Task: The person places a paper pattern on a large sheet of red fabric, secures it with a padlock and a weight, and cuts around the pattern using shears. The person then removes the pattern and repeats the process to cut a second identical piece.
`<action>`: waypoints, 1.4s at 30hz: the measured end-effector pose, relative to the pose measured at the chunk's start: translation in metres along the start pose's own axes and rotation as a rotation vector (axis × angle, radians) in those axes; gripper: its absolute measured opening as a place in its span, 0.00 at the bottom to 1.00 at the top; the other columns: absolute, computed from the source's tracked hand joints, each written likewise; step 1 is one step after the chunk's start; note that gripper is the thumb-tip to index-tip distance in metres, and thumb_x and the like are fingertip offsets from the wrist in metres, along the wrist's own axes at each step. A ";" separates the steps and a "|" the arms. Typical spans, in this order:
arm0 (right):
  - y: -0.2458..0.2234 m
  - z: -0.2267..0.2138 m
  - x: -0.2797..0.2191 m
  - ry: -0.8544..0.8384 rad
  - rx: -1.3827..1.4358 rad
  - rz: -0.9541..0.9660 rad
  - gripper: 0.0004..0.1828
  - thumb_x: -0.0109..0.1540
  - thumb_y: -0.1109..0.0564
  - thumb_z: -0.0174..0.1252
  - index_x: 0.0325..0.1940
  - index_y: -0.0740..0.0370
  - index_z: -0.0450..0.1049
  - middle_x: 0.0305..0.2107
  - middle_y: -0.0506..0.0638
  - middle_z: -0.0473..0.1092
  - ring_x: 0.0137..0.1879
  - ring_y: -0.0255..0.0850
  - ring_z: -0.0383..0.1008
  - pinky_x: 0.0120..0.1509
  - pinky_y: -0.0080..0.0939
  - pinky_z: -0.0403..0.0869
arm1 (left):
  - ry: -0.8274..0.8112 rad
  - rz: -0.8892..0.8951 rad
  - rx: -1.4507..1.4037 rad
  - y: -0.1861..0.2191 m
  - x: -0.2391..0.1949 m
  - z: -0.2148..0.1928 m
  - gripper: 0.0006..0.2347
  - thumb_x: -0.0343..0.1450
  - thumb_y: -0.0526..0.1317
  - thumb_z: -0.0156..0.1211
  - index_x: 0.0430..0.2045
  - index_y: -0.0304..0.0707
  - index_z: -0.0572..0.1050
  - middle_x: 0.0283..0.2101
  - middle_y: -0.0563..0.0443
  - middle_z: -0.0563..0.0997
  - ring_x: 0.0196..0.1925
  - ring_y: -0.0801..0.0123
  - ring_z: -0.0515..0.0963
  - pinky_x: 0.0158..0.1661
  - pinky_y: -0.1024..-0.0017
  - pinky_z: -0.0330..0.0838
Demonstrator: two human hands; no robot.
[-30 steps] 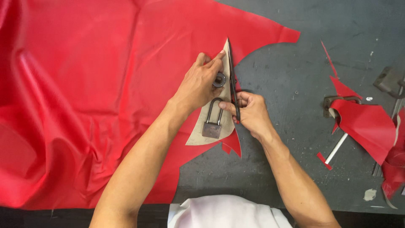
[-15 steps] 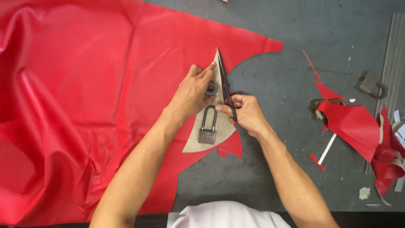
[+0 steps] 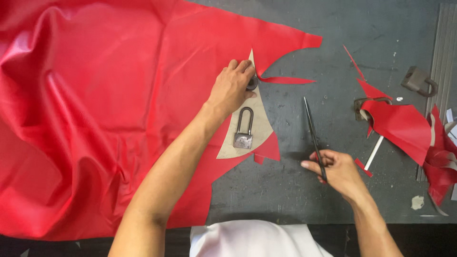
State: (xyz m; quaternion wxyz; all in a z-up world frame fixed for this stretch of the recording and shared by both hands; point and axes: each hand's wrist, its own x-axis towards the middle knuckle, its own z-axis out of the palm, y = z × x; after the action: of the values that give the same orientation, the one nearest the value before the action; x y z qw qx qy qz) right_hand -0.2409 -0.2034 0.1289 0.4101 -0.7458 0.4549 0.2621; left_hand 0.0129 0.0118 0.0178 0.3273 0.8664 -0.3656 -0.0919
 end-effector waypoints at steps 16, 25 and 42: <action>0.011 -0.129 0.093 -0.554 -0.794 -0.145 0.32 0.46 0.47 0.81 0.51 0.58 0.83 0.20 0.47 0.64 0.30 0.37 0.61 0.37 0.40 0.67 | 0.617 -0.518 -0.363 0.132 -0.135 0.007 0.11 0.73 0.27 0.59 0.49 0.33 0.75 0.51 0.45 0.76 0.53 0.53 0.76 0.53 0.64 0.72; -0.108 -0.124 0.233 -1.060 -1.124 -0.140 0.34 0.49 0.53 0.81 0.56 0.60 0.77 0.30 0.46 0.77 0.39 0.38 0.76 0.46 0.44 0.79 | 0.677 -0.878 -0.027 0.191 -0.162 0.066 0.22 0.67 0.42 0.72 0.53 0.35 0.73 0.61 0.39 0.68 0.63 0.48 0.68 0.61 0.53 0.61; -0.209 -0.029 0.219 -1.063 -1.631 -0.078 0.38 0.49 0.52 0.82 0.61 0.57 0.77 0.34 0.50 0.78 0.38 0.38 0.80 0.46 0.40 0.80 | 0.616 -0.976 0.074 0.194 -0.155 0.085 0.29 0.65 0.46 0.76 0.57 0.35 0.69 0.65 0.41 0.65 0.66 0.47 0.65 0.64 0.50 0.60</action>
State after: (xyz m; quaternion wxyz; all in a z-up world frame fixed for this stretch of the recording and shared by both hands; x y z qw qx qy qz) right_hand 0.0444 -0.2780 0.0545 -0.0721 -0.5997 -0.1356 0.7853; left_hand -0.2428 -0.0239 0.0630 0.3080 0.9324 0.1855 0.0369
